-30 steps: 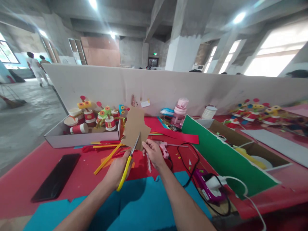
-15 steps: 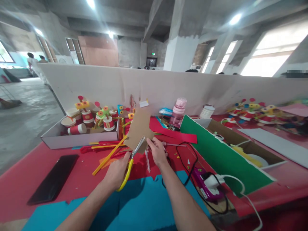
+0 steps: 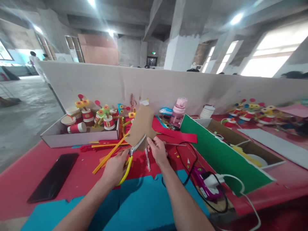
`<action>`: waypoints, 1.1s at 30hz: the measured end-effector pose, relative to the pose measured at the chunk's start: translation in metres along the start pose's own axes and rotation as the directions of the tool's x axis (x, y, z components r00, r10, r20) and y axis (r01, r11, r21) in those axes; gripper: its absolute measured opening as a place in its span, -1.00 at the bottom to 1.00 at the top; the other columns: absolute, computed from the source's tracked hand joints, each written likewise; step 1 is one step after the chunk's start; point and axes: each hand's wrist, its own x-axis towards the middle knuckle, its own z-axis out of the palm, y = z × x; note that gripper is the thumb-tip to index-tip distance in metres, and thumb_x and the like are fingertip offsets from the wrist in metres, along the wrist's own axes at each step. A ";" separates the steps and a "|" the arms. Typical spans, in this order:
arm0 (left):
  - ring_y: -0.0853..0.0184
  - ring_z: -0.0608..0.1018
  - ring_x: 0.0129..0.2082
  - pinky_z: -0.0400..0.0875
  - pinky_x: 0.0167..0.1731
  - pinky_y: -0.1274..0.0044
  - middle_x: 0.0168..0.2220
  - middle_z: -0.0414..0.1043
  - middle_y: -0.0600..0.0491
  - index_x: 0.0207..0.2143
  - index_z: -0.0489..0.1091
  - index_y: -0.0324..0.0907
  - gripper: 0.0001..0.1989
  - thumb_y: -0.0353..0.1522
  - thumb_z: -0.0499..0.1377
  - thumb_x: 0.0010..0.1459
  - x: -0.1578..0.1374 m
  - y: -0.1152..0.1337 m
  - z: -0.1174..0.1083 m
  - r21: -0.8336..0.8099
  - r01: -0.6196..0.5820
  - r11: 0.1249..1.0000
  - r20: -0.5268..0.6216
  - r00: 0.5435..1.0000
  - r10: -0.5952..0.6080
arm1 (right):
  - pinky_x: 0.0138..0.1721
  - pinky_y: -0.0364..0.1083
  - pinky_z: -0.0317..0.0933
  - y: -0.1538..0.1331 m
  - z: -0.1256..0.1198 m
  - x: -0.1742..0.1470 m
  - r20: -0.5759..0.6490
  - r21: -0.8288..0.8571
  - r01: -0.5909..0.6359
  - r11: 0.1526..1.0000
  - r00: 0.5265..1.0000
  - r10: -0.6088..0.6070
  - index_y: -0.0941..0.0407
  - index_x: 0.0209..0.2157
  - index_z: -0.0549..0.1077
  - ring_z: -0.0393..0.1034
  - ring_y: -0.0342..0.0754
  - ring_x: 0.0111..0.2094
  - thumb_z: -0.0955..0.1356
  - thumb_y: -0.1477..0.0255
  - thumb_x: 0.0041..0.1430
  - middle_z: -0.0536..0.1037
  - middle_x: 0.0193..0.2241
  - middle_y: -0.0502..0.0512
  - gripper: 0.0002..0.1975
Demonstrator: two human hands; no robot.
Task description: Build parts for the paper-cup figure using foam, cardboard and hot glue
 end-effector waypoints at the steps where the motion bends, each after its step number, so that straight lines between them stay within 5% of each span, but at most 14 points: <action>1: 0.17 0.55 -0.20 0.26 -0.34 0.51 -0.08 0.45 -0.12 0.09 0.16 -0.11 -0.57 -0.39 0.02 0.15 0.000 -0.001 0.000 -0.022 -0.003 1.000 -0.023 1.000 0.003 | -0.61 -0.19 0.06 0.000 0.000 0.000 0.010 0.024 -0.014 1.000 1.000 0.013 0.10 -0.49 0.35 0.18 -0.19 -0.66 0.35 0.11 0.06 0.31 -0.71 -0.11 -0.67; 6: 0.29 0.52 -0.42 0.23 -0.43 0.57 -0.38 0.48 0.04 0.01 0.22 -0.14 -0.65 -0.31 0.05 0.16 0.000 -0.003 -0.001 -0.235 -0.049 0.971 -0.079 0.996 0.031 | -0.64 -0.21 0.07 0.000 -0.002 0.004 0.095 0.273 -0.174 0.946 0.984 0.154 0.12 -0.47 0.39 0.10 -0.24 -0.67 0.43 0.15 -0.11 0.30 -0.67 -0.12 -0.67; 11: 0.33 0.48 -0.43 0.24 -0.43 0.58 -0.39 0.48 0.05 -0.17 0.35 -0.19 -0.76 -0.32 0.03 0.13 0.005 -0.014 -0.011 -0.357 -0.136 0.924 -0.025 0.990 0.136 | -0.66 -0.22 0.06 0.002 -0.001 0.003 0.161 0.363 -0.273 0.891 0.960 0.228 0.12 -0.48 0.38 0.09 -0.25 -0.67 0.48 0.22 -0.19 0.27 -0.67 -0.14 -0.68; 15: 0.29 0.51 -0.37 0.28 -0.39 0.56 -0.30 0.51 0.01 -0.09 0.35 -0.17 -0.69 -0.33 0.07 0.09 0.009 -0.023 -0.015 -0.324 -0.087 0.942 -0.077 0.995 0.066 | -0.64 -0.20 0.09 0.003 0.004 0.000 0.129 0.317 -0.216 0.923 0.974 0.184 0.11 -0.51 0.35 0.13 -0.23 -0.68 0.46 0.18 -0.15 0.27 -0.70 -0.15 -0.67; 21: 0.27 0.53 -0.35 0.32 -0.36 0.53 -0.33 0.51 0.02 -0.11 0.32 -0.18 -0.69 -0.37 0.09 0.05 0.009 -0.013 -0.008 -0.362 0.014 0.932 -0.044 0.999 -0.031 | -0.58 -0.18 0.10 0.013 0.010 -0.003 0.007 0.002 -0.016 1.000 1.000 0.016 0.10 -0.55 0.30 0.25 -0.19 -0.67 0.35 0.14 0.07 0.34 -0.73 -0.10 -0.66; 28: 0.32 0.52 -0.30 0.38 -0.33 0.54 -0.24 0.48 0.03 -0.04 0.24 -0.16 -0.57 -0.33 0.17 -0.01 0.007 -0.011 0.006 -0.583 -0.038 0.812 -0.078 0.997 -0.010 | -0.61 -0.19 0.11 0.019 0.001 0.008 0.097 0.277 -0.193 0.941 0.980 0.173 0.10 -0.50 0.34 0.16 -0.22 -0.70 0.43 0.16 -0.09 0.28 -0.73 -0.17 -0.68; 33: 0.33 0.50 -0.36 0.34 -0.38 0.55 -0.35 0.47 0.08 -0.22 0.28 -0.16 -0.71 -0.23 0.17 0.01 0.009 -0.012 0.004 -0.538 0.009 0.843 -0.126 0.988 -0.091 | -0.61 -0.18 0.07 0.016 0.004 0.003 0.087 0.133 -0.145 0.980 0.987 0.135 0.11 -0.59 0.28 0.22 -0.20 -0.70 0.39 0.16 0.00 0.32 -0.75 -0.12 -0.66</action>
